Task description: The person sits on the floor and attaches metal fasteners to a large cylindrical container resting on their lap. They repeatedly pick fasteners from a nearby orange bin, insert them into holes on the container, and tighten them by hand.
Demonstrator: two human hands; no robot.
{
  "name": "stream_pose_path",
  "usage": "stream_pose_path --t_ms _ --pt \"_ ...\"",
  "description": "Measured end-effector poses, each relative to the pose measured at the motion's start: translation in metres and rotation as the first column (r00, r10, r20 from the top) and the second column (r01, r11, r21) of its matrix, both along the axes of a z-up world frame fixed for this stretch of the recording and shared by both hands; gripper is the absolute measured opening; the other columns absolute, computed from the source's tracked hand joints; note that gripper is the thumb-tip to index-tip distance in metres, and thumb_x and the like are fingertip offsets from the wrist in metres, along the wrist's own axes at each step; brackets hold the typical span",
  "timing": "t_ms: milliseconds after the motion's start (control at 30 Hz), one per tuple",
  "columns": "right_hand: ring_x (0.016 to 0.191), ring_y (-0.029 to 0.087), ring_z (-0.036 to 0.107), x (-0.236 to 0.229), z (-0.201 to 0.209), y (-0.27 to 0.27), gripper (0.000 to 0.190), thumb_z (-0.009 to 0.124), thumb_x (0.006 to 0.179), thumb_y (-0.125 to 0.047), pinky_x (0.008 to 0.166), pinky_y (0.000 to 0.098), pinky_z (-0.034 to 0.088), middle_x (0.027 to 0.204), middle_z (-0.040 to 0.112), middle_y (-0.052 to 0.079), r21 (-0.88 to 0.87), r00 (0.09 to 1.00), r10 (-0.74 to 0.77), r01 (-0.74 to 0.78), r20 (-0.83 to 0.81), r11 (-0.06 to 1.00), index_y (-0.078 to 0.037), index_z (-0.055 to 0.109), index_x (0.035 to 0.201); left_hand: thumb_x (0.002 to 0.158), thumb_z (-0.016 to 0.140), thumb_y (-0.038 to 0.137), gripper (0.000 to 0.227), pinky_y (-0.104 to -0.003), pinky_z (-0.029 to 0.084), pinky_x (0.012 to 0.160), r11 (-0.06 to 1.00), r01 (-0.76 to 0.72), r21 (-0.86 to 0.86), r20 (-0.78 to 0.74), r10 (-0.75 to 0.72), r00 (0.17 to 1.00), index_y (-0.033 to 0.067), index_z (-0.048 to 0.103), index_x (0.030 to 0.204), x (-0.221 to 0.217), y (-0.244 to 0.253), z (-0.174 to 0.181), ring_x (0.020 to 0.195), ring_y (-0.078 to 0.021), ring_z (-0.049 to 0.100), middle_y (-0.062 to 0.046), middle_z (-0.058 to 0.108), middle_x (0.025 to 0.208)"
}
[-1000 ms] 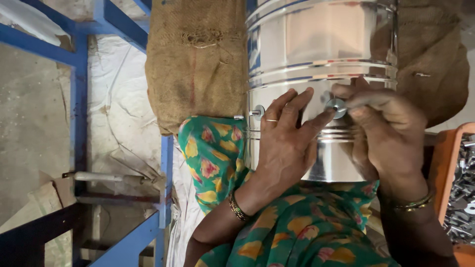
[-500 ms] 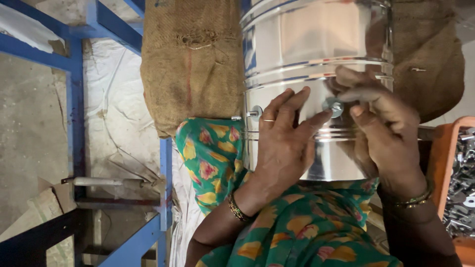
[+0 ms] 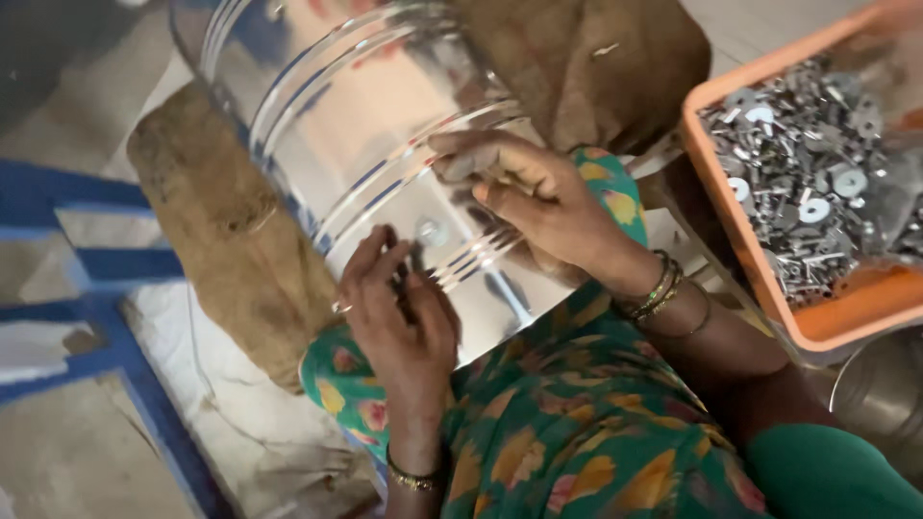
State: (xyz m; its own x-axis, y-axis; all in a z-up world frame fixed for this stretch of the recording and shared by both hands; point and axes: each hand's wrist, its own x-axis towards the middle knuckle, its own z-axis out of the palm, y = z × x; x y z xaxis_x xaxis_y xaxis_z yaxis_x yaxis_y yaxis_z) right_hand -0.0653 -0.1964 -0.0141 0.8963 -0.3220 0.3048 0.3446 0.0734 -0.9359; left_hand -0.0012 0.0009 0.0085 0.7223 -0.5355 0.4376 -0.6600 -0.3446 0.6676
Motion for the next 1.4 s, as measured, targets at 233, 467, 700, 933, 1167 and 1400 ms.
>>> stream_pose_path --t_ms 233,467,700,933,1167,1400 --pt "0.116 0.018 0.072 -0.082 -0.014 -0.050 0.021 0.054 0.106 -0.003 0.095 0.0331 0.061 0.122 0.073 0.005 0.046 0.907 -0.280 0.309 -0.314 0.950 -0.009 0.067 0.121 0.097 0.075 0.016 0.048 -0.046 0.045 0.108 0.995 0.021 0.097 0.032 -0.025 0.999 -0.0023 0.056 0.137 0.021 0.009 0.009 0.124 -0.0361 0.058 -0.020 0.061 0.134" --pt "0.112 0.020 0.071 -0.206 -0.031 -0.140 0.015 0.055 0.114 -0.004 0.105 0.0335 0.060 0.120 0.071 0.011 -0.399 0.622 -0.734 0.621 -0.272 0.674 0.000 0.065 0.124 0.091 0.082 0.010 0.027 -0.041 0.047 0.107 0.994 0.035 0.101 0.053 -0.040 0.998 0.0061 0.075 0.117 0.033 -0.003 0.001 0.123 -0.0307 0.059 -0.015 0.065 0.132" --pt "0.109 0.023 0.068 -0.278 -0.076 -0.166 0.019 0.056 0.113 -0.007 0.097 0.0345 0.057 0.118 0.069 0.015 -0.625 0.432 -0.802 0.507 -0.411 0.594 0.002 0.063 0.128 0.096 0.080 0.006 0.019 -0.038 0.051 0.108 0.993 0.030 0.114 0.028 -0.033 0.999 0.0065 0.076 0.114 0.035 -0.001 -0.007 0.127 -0.0279 0.058 -0.013 0.065 0.135" --pt "0.105 0.025 0.067 -0.291 -0.073 -0.138 0.026 0.060 0.111 -0.010 0.091 0.0360 0.055 0.114 0.067 0.019 -0.642 0.439 -0.799 0.483 -0.411 0.595 0.005 0.061 0.131 0.100 0.075 0.004 0.017 -0.039 0.052 0.112 0.995 0.027 0.096 -0.021 -0.025 0.999 0.0024 0.073 0.117 0.032 0.002 -0.009 0.132 -0.0278 0.059 -0.016 0.063 0.138" --pt "0.083 0.027 0.072 -0.259 -0.071 -0.110 0.019 0.070 0.104 -0.022 0.075 0.0398 0.058 0.106 0.075 0.015 -0.787 0.232 -0.768 0.018 -0.597 0.617 -0.012 0.078 0.118 0.103 0.075 0.007 0.016 -0.039 0.054 0.114 0.996 0.049 0.069 -0.005 -0.049 0.999 0.0016 0.072 0.118 0.037 0.003 -0.011 0.133 -0.0281 0.061 -0.016 0.061 0.139" --pt "0.082 0.032 0.068 -0.245 -0.097 -0.082 0.018 0.072 0.098 -0.028 0.075 0.0436 0.055 0.097 0.071 0.012 -0.852 0.300 -0.814 0.008 -0.497 0.523 -0.013 0.080 0.104 0.105 0.075 0.008 0.015 -0.038 0.054 0.113 0.998 0.042 0.047 -0.049 -0.039 0.998 0.0024 0.072 0.118 0.034 0.003 -0.012 0.132 -0.0267 0.060 -0.016 0.060 0.138"
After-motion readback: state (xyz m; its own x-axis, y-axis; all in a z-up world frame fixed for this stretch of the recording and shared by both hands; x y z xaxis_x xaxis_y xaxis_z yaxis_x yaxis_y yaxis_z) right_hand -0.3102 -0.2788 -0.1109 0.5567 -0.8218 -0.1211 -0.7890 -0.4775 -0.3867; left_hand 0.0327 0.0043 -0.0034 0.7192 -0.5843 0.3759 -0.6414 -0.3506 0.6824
